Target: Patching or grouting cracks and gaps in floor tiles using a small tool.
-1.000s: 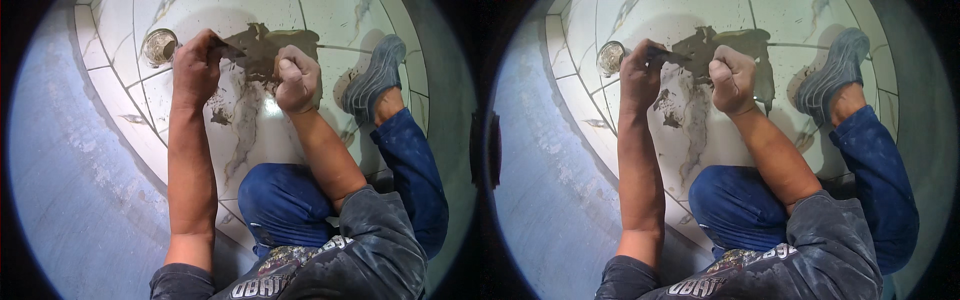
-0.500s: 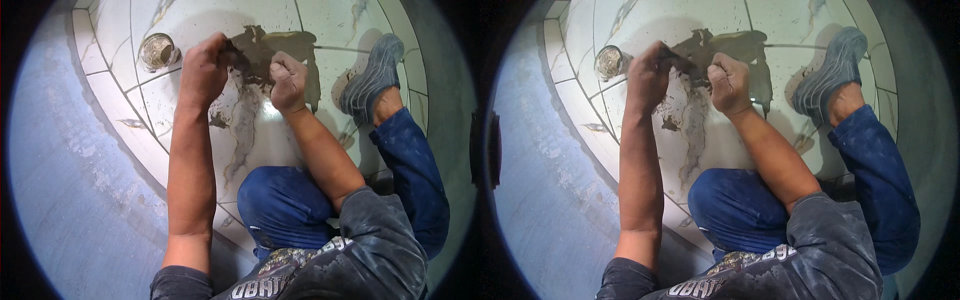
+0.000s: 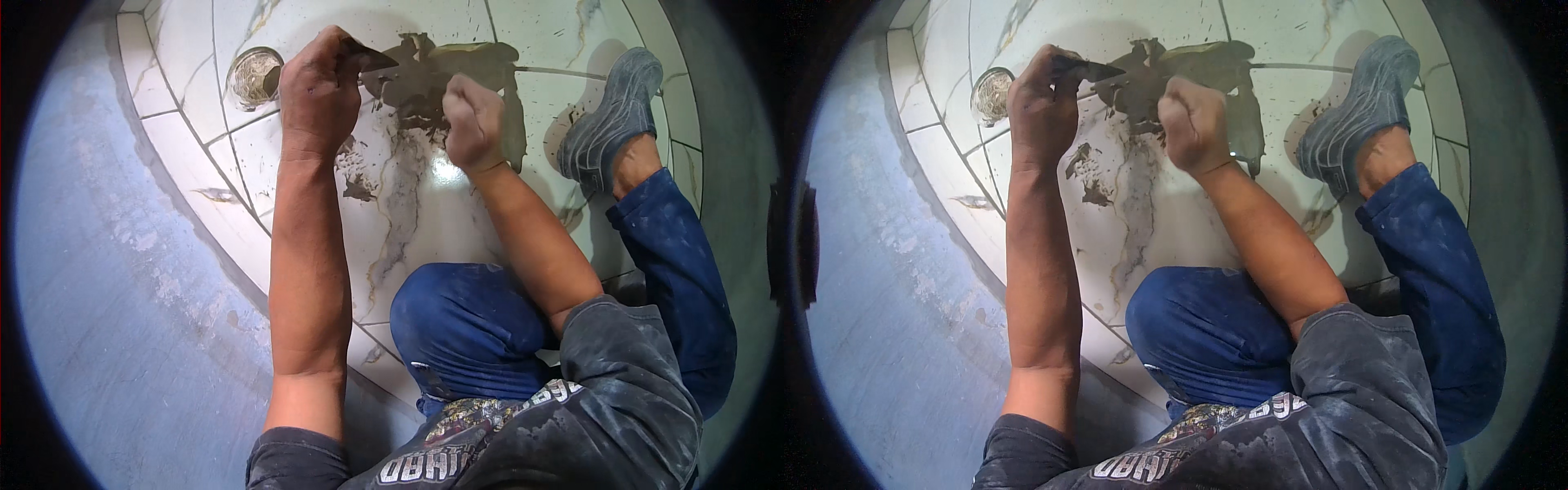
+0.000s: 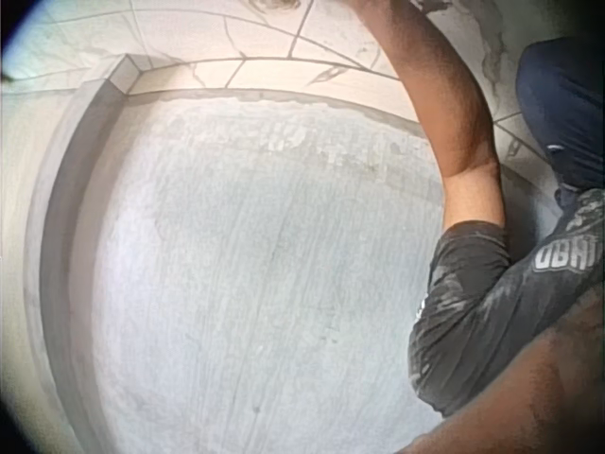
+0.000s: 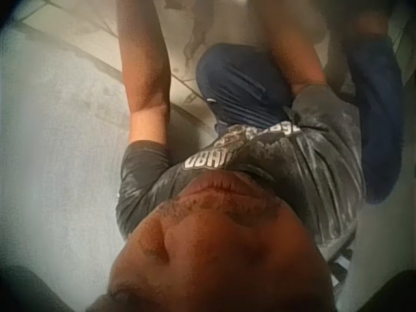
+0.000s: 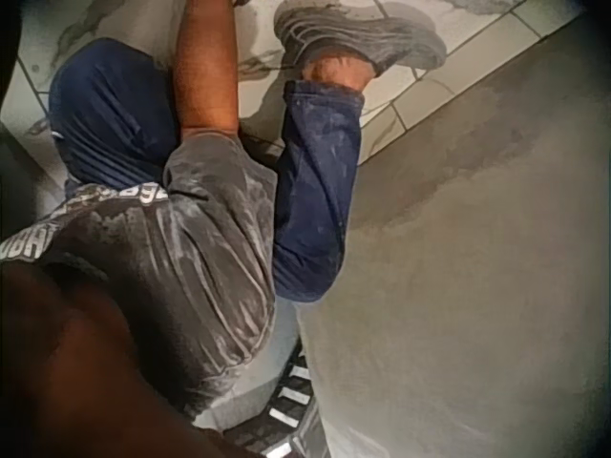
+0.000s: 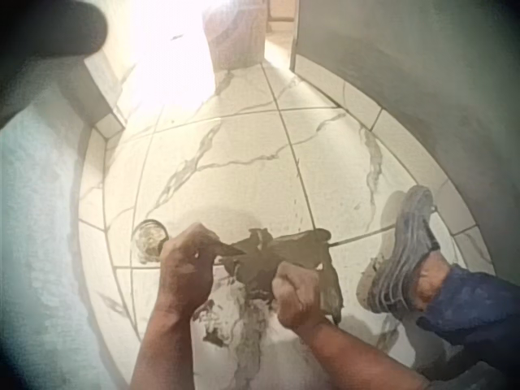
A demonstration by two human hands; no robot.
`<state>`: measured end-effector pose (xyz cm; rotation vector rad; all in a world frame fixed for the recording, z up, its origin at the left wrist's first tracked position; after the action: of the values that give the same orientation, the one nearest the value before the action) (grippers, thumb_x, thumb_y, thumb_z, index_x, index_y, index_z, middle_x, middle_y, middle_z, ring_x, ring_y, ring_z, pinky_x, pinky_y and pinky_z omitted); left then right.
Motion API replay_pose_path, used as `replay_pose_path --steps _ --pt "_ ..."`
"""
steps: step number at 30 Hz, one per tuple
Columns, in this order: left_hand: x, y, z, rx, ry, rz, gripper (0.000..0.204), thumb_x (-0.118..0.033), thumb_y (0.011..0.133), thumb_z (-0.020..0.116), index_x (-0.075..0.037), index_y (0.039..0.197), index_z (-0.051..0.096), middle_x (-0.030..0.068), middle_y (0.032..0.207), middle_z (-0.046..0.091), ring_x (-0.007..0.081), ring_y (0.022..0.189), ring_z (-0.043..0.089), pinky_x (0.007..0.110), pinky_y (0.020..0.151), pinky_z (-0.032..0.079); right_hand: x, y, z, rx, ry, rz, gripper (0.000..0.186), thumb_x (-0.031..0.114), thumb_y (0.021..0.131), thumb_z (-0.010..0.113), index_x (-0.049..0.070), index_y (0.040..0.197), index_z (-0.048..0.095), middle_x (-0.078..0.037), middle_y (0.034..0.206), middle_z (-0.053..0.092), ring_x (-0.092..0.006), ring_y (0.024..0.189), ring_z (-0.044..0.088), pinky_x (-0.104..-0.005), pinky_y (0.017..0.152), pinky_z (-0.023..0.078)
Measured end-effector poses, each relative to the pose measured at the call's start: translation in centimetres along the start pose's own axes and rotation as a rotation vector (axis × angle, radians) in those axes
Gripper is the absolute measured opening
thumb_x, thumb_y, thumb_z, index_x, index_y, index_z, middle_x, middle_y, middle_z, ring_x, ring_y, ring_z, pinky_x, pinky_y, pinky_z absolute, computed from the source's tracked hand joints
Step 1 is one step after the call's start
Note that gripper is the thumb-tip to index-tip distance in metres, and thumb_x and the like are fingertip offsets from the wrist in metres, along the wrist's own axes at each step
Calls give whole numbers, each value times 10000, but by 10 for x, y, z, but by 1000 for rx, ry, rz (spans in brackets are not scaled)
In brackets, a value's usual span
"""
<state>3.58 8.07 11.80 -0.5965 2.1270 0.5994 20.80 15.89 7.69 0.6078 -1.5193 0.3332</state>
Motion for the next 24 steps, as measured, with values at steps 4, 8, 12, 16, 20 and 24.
replay_pose_path --steps 4,8,12,16,20,24 --pt "0 -3 2 50 109 38 63 -11 867 629 -18 929 623 103 849 725 226 785 707 310 720 525 6 -2 2 4 61 -72 263 153 845 503 9 637 431 -66 534 374 -146 478 371 -314 460 324" --pt "-5 -5 0 43 118 46 62 -18 863 635 -22 924 624 101 836 722 234 768 703 317 699 523 4 -5 2 0 -26 -42 264 151 850 498 5 638 439 -68 524 365 -140 473 373 -320 455 327" --pt "-1 -2 0 -15 90 59 55 -35 861 644 -23 908 619 105 834 720 249 754 696 326 689 520 -2 1 6 9 -30 55 274 170 864 498 7 650 446 -53 525 384 -131 480 387 -309 454 333" --pt "8 -19 6 -106 280 102 49 -46 860 649 -30 888 613 117 810 703 272 724 681 342 668 514 6 2 2 30 29 -74 289 194 870 511 7 657 455 -70 533 416 -148 484 420 -313 464 356" --pt "2 -24 14 -168 327 100 49 -40 860 655 -36 885 613 120 779 681 282 701 668 346 640 507 -8 -2 1 29 -63 -50 273 190 851 521 12 657 446 -117 549 378 -210 471 382 -341 469 344" --pt "1 -34 23 -123 237 56 56 -43 864 663 -33 884 611 121 781 688 270 704 678 337 638 513 3 -15 -3 54 -57 -51 292 203 855 526 15 647 442 -97 551 364 -190 480 379 -338 467 334"
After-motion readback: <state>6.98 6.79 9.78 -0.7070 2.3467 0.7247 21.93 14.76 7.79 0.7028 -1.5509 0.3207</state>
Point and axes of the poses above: each hand's wrist, its own y-axis towards the middle knuckle, its own z-axis out of the palm, x = y × z, the point moved 3 cm from there along y, towards the middle knuckle
